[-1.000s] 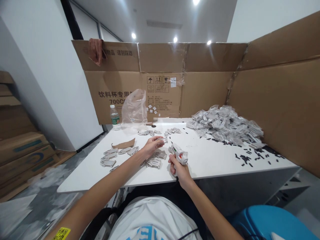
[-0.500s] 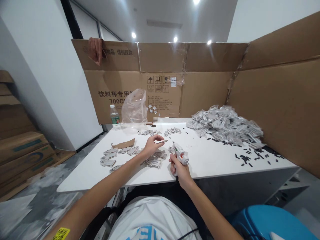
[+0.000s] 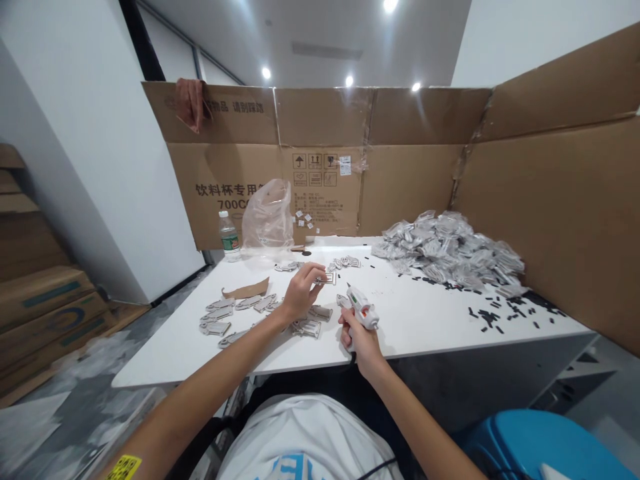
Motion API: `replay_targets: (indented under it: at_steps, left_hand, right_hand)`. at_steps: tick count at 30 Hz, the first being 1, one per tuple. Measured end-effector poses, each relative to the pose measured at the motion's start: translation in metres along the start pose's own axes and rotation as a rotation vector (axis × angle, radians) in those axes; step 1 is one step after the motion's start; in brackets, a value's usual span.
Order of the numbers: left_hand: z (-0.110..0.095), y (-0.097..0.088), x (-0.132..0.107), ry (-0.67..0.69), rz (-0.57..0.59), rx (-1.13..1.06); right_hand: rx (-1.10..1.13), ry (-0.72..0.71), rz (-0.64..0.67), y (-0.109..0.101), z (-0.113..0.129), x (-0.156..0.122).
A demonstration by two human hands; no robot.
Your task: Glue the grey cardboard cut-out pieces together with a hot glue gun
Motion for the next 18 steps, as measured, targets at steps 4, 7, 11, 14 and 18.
replay_targets:
  at_steps: [4, 7, 11, 14, 18]
  left_hand:
    - [-0.0016, -0.0020, 0.0009, -0.009, -0.006, -0.011]
    - [-0.0029, -0.0024, 0.0002, 0.000, -0.004, 0.003]
    - [-0.0049, -0.0039, -0.0011, 0.029, -0.025, 0.009]
    - [-0.0041, -0.0036, -0.0013, 0.014, -0.022, 0.011]
    - [-0.0046, -0.0036, -0.0006, 0.005, -0.022, 0.004]
  right_hand:
    - [0.035, 0.003, -0.019, -0.0003, -0.0006, 0.0000]
    - [0.033, 0.003, -0.022, 0.0002, 0.0005, -0.0007]
    - [0.027, -0.004, -0.019, 0.0012, 0.0022, -0.0012]
    - [0.029, 0.001, -0.026, 0.0017, 0.0020, -0.0013]
    - [0.016, -0.001, -0.017, 0.0019, 0.0015, -0.0009]
Point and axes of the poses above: each hand's wrist, its own x-axis towards the middle knuckle, its own y-axis out of the palm, z = x × y, the point moved 6 cm from there along x, towards the middle knuckle, and after that the axes turned 14 degrees about -y, right-handed, at the moved point
